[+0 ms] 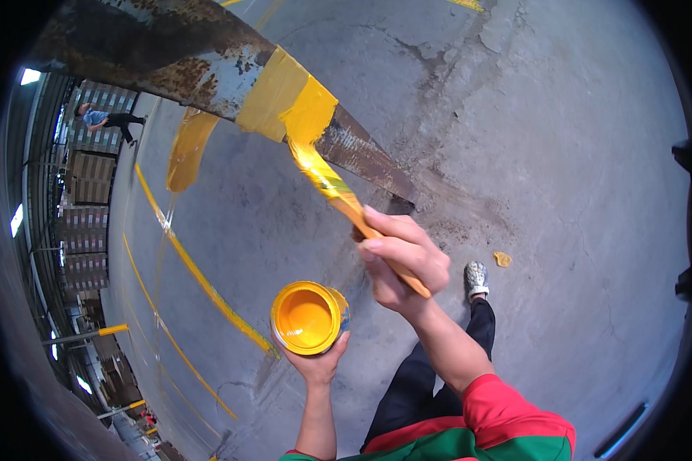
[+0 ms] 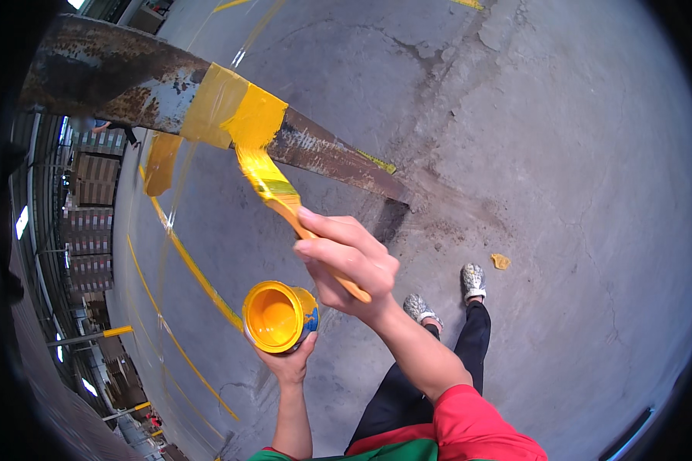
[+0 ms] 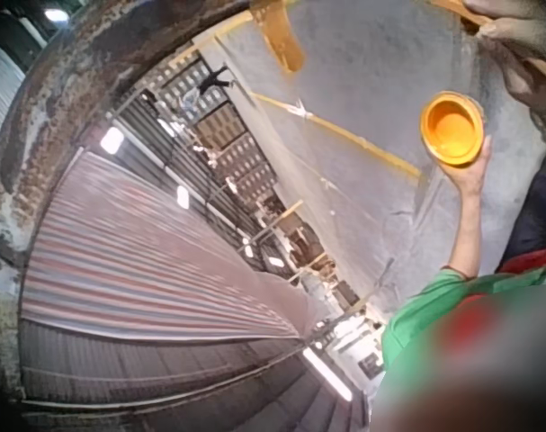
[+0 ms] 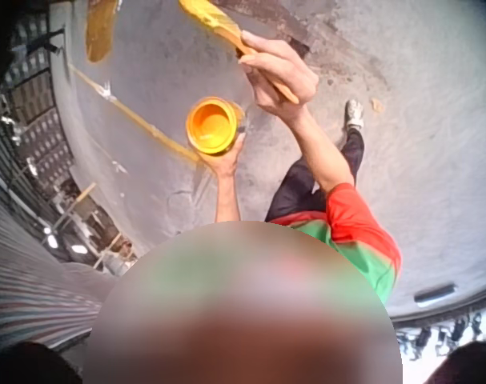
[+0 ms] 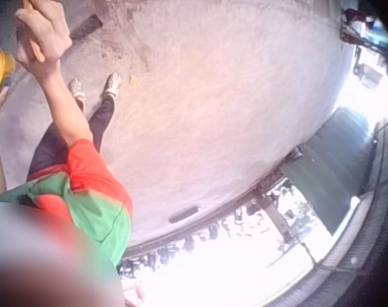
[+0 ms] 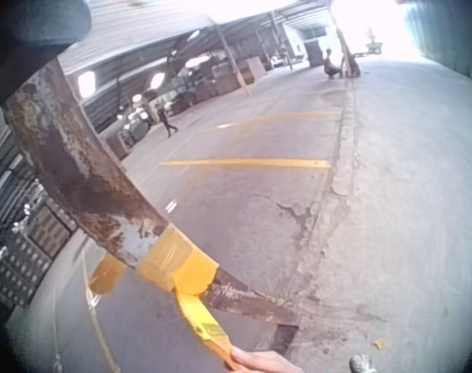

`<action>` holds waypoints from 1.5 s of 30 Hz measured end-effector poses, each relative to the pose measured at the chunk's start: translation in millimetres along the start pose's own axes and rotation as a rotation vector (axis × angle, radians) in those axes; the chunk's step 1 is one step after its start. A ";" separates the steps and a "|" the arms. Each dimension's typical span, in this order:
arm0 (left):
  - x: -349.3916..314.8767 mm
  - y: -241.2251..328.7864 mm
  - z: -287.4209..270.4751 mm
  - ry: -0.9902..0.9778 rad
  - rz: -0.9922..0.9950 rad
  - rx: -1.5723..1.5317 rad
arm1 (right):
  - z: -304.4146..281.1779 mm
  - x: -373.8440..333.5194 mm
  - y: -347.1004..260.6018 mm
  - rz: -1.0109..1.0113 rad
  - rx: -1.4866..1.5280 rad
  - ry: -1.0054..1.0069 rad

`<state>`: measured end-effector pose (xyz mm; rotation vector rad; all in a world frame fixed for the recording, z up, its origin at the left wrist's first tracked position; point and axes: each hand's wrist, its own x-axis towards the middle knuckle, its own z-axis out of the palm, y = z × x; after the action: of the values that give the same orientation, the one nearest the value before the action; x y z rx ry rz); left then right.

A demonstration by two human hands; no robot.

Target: The person paints a metal beam yellow using a paintbrush and a small paint can. They dip the brush into the paint, apply it to the beam, and continue painting while another person briefly interacts with them.

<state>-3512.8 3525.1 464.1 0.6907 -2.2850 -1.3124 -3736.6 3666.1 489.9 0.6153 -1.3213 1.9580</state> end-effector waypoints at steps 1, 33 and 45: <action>-0.2 -0.1 0.1 0.009 0.000 0.005 | -2.2 -0.3 0.0 0.066 -0.023 0.047; 10.1 33.4 21.3 0.202 0.011 -0.075 | 8.8 -5.6 -7.1 -0.056 0.060 -0.195; 68.0 66.3 58.3 0.712 0.028 -0.178 | -67.1 89.8 67.4 0.303 0.250 -0.169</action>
<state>-3614.1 3551.9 502.0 0.8834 -1.5813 -1.0180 -3846.8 3736.5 487.8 0.7492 -1.3435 2.3873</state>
